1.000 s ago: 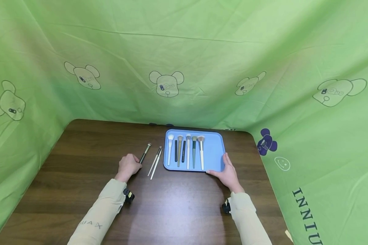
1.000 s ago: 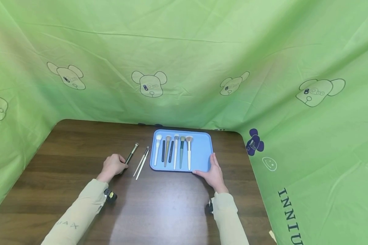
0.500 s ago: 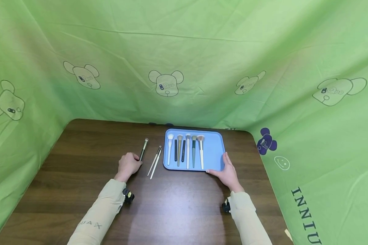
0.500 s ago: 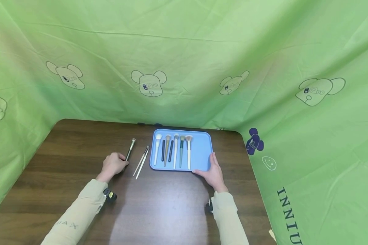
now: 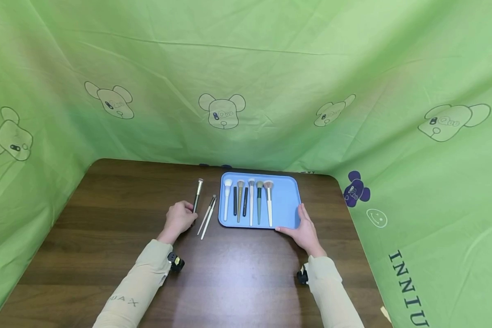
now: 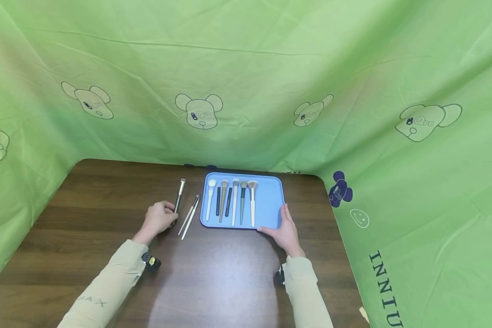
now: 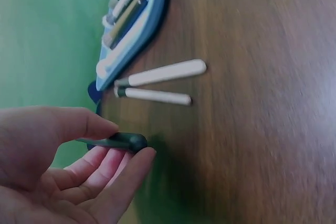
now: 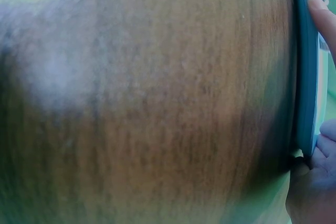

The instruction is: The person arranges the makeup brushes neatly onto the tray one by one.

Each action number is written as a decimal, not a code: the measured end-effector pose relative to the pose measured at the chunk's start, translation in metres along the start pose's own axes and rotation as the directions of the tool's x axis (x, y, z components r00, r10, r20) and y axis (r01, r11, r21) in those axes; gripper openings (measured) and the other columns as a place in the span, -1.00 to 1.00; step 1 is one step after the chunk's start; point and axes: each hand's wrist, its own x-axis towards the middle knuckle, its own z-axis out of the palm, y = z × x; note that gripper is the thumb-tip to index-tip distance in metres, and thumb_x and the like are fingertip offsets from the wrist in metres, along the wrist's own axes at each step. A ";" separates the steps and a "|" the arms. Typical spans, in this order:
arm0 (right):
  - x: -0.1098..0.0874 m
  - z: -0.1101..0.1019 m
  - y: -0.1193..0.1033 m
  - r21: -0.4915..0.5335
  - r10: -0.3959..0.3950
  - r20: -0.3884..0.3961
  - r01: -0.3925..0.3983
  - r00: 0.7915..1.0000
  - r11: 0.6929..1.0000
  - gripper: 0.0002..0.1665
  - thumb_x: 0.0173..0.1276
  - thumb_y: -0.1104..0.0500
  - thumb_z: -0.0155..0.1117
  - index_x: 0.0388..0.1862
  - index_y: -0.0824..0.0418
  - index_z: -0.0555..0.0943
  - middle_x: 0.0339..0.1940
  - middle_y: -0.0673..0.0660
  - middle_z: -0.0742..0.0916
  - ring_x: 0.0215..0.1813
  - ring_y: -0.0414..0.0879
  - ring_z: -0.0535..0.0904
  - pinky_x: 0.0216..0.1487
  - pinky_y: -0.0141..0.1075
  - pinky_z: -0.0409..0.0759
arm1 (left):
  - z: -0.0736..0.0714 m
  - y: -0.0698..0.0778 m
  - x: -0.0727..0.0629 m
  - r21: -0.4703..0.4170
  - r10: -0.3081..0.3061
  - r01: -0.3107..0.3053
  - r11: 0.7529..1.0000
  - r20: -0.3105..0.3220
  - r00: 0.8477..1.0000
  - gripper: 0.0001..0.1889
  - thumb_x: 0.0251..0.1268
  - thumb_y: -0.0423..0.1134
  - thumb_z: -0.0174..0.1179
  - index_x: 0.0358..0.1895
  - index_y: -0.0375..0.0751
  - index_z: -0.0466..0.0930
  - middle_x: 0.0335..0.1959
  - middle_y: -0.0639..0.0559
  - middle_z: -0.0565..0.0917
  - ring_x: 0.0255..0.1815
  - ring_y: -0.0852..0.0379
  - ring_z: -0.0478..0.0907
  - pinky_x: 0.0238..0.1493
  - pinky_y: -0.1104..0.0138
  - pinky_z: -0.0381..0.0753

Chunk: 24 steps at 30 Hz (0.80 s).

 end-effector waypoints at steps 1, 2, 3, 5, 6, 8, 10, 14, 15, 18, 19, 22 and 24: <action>0.000 0.000 0.000 -0.002 0.002 0.003 -0.002 1.000 1.000 0.52 0.04 -0.28 0.63 0.62 0.44 -0.06 0.67 0.33 -0.01 0.63 0.19 -0.07 0.53 0.05 0.05 | 0.001 0.002 0.000 -0.012 0.003 -0.003 1.000 -0.001 1.000 -0.75 0.14 -0.34 0.31 -0.11 -0.37 0.66 -0.39 -0.05 0.75 -0.47 0.09 0.67 -0.23 0.13 0.61; 0.000 0.000 -0.001 -0.003 0.004 0.005 -0.004 1.000 1.000 0.52 0.04 -0.27 0.63 0.62 0.44 -0.06 0.67 0.33 -0.01 0.63 0.19 -0.08 0.53 0.04 0.05 | 0.003 0.005 0.000 -0.022 0.005 -0.005 1.000 -0.006 1.000 -0.74 0.13 -0.35 0.32 -0.10 -0.37 0.67 -0.38 -0.05 0.75 -0.45 0.09 0.67 -0.23 0.13 0.61; 0.000 -0.001 -0.002 -0.005 0.004 0.008 -0.004 1.000 1.000 0.52 0.04 -0.27 0.63 0.62 0.44 -0.07 0.67 0.33 -0.02 0.63 0.19 -0.08 0.53 0.04 0.05 | 0.005 0.007 0.000 -0.033 0.007 -0.007 0.999 -0.010 1.000 -0.74 0.13 -0.35 0.33 -0.10 -0.36 0.67 -0.37 -0.06 0.74 -0.42 0.08 0.67 -0.24 0.14 0.62; 0.000 -0.001 -0.003 -0.011 0.005 0.009 -0.005 1.000 1.000 0.52 0.04 -0.27 0.63 0.62 0.45 -0.07 0.66 0.35 -0.01 0.63 0.21 -0.07 0.52 0.05 0.06 | 0.009 0.012 0.001 -0.048 0.022 -0.023 0.999 -0.017 1.000 -0.75 0.14 -0.35 0.34 -0.10 -0.35 0.67 -0.35 -0.07 0.75 -0.36 0.04 0.68 -0.22 0.13 0.61; -0.001 -0.002 -0.003 -0.013 0.006 0.009 -0.006 1.000 1.000 0.52 0.04 -0.27 0.63 0.62 0.45 -0.07 0.66 0.35 -0.01 0.63 0.21 -0.07 0.52 0.05 0.06 | 0.011 0.014 0.001 -0.052 0.033 -0.034 0.998 -0.024 0.999 -0.75 0.14 -0.34 0.35 -0.10 -0.35 0.68 -0.34 -0.07 0.75 -0.33 0.02 0.68 -0.21 0.12 0.61; -0.001 -0.003 -0.004 -0.016 0.010 0.013 -0.010 1.000 1.000 0.52 0.04 -0.27 0.64 0.62 0.45 -0.07 0.66 0.35 -0.02 0.63 0.21 -0.07 0.52 0.06 0.06 | 0.016 0.019 0.001 -0.061 0.056 -0.058 0.996 -0.038 0.998 -0.75 0.16 -0.34 0.37 -0.10 -0.34 0.69 -0.34 -0.05 0.75 -0.28 0.01 0.68 -0.18 0.12 0.60; -0.001 -0.004 -0.005 -0.021 0.014 0.019 -0.014 1.000 1.000 0.53 0.04 -0.28 0.63 0.62 0.45 -0.08 0.67 0.35 -0.03 0.63 0.21 -0.07 0.52 0.06 0.06 | 0.020 0.024 0.001 -0.079 0.082 -0.086 0.993 -0.048 0.995 -0.75 0.15 -0.35 0.37 -0.10 -0.34 0.69 -0.35 -0.05 0.76 -0.28 0.00 0.69 -0.16 0.10 0.60; -0.001 -0.004 -0.005 -0.028 0.017 0.029 -0.016 0.999 0.999 0.55 0.04 -0.31 0.61 0.63 0.44 -0.10 0.67 0.34 -0.04 0.63 0.21 -0.09 0.53 0.06 0.04 | 0.028 0.033 0.002 -0.123 0.118 -0.125 0.985 -0.062 0.991 -0.74 0.12 -0.38 0.35 -0.09 -0.35 0.69 -0.37 -0.03 0.74 -0.31 0.04 0.68 -0.18 0.13 0.62; 0.000 -0.004 -0.005 -0.030 0.017 0.030 -0.016 0.999 0.999 0.55 0.04 -0.32 0.61 0.63 0.44 -0.11 0.67 0.34 -0.05 0.63 0.22 -0.09 0.53 0.06 0.04 | 0.031 0.035 0.002 -0.132 0.123 -0.130 0.983 -0.062 0.990 -0.73 0.11 -0.39 0.34 -0.08 -0.34 0.69 -0.37 -0.02 0.74 -0.31 0.05 0.67 -0.18 0.14 0.62; 0.000 -0.004 -0.004 -0.044 0.012 0.033 -0.011 0.999 0.999 0.55 0.05 -0.32 0.60 0.63 0.44 -0.12 0.67 0.35 -0.05 0.63 0.22 -0.10 0.53 0.07 0.04 | 0.038 0.040 0.003 -0.154 0.141 -0.149 0.977 -0.059 0.988 -0.73 0.12 -0.40 0.33 -0.06 -0.35 0.69 -0.36 -0.01 0.72 -0.30 0.08 0.65 -0.20 0.20 0.62; 0.001 -0.004 -0.004 -0.051 0.012 0.036 -0.011 0.999 0.999 0.55 0.05 -0.32 0.60 0.63 0.44 -0.12 0.67 0.35 -0.05 0.63 0.22 -0.10 0.53 0.07 0.05 | 0.040 0.042 0.003 -0.161 0.148 -0.156 0.975 -0.057 0.987 -0.72 0.13 -0.41 0.34 -0.06 -0.35 0.69 -0.35 -0.01 0.72 -0.29 0.08 0.65 -0.20 0.21 0.62; 0.001 -0.003 -0.003 -0.063 -0.001 0.028 0.003 1.000 0.998 0.57 0.04 -0.31 0.61 0.62 0.45 -0.13 0.66 0.37 -0.08 0.63 0.25 -0.11 0.52 0.09 0.06 | 0.046 0.048 0.002 -0.185 0.180 -0.189 0.964 -0.062 0.982 -0.71 0.10 -0.44 0.35 -0.06 -0.38 0.68 -0.36 -0.01 0.72 -0.30 0.08 0.64 -0.20 0.22 0.59; 0.001 -0.002 -0.006 -0.063 -0.012 0.006 0.013 1.000 0.998 0.56 0.03 -0.30 0.62 0.62 0.45 -0.13 0.66 0.39 -0.08 0.63 0.26 -0.11 0.51 0.10 0.07 | 0.050 0.053 0.001 -0.204 0.198 -0.206 0.957 -0.059 0.978 -0.70 0.08 -0.46 0.36 -0.06 -0.38 0.68 -0.38 -0.01 0.71 -0.33 0.09 0.63 -0.21 0.23 0.59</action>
